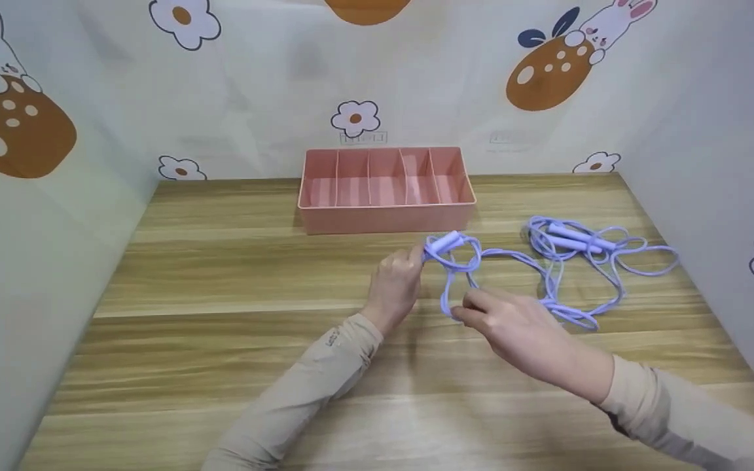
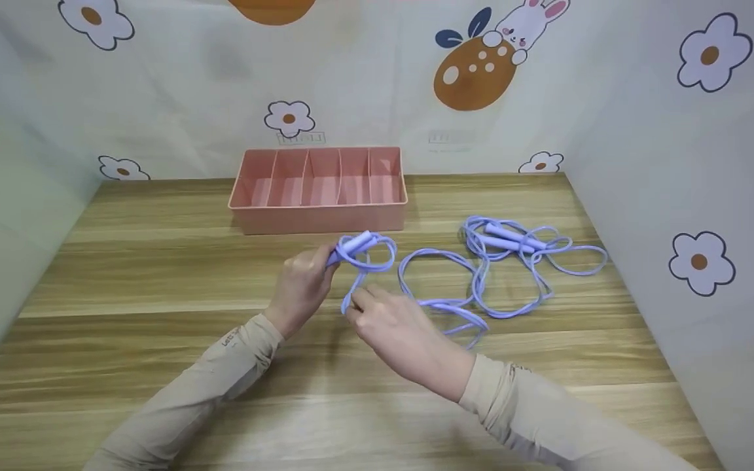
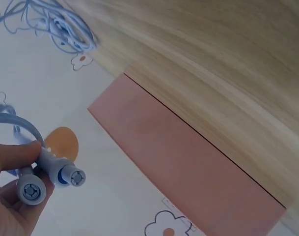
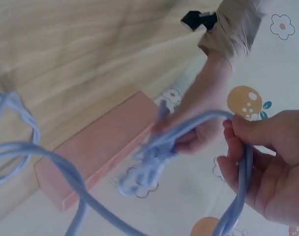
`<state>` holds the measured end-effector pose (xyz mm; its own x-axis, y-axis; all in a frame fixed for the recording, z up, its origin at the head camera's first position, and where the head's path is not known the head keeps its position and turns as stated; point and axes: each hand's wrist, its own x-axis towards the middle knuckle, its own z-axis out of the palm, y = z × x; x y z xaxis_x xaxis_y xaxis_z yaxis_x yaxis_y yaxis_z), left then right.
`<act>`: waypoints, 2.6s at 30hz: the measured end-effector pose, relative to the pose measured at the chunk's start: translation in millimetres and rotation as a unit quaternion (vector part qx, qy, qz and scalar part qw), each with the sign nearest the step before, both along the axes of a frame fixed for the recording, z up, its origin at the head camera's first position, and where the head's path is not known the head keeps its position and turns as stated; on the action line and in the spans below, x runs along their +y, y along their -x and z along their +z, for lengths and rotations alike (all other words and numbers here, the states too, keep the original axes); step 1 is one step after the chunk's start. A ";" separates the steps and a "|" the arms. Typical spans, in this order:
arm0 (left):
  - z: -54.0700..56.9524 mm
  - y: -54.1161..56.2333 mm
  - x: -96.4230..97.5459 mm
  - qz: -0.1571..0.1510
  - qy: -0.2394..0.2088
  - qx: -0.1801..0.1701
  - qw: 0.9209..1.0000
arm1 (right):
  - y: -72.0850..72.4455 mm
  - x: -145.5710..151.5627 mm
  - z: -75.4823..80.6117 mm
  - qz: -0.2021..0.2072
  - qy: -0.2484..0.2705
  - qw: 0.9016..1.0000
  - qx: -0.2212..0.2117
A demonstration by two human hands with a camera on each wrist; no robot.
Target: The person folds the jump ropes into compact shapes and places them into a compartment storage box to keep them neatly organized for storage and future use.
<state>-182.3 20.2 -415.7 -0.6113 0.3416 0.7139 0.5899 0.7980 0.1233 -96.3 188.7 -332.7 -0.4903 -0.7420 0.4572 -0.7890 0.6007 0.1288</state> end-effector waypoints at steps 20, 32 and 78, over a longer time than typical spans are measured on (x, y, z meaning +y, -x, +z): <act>-3.6 -20.0 7.7 -0.158 0.155 0.151 0.964 | 49.0 22.4 38.6 0.128 0.016 0.952 -0.279; 3.1 -30.0 11.8 -0.289 -0.034 0.223 0.930 | 74.2 37.7 17.5 0.199 0.284 0.828 -0.440; -0.2 -4.7 3.4 -0.049 -0.279 0.117 0.952 | 33.9 5.1 -75.6 -0.072 0.181 0.975 -0.105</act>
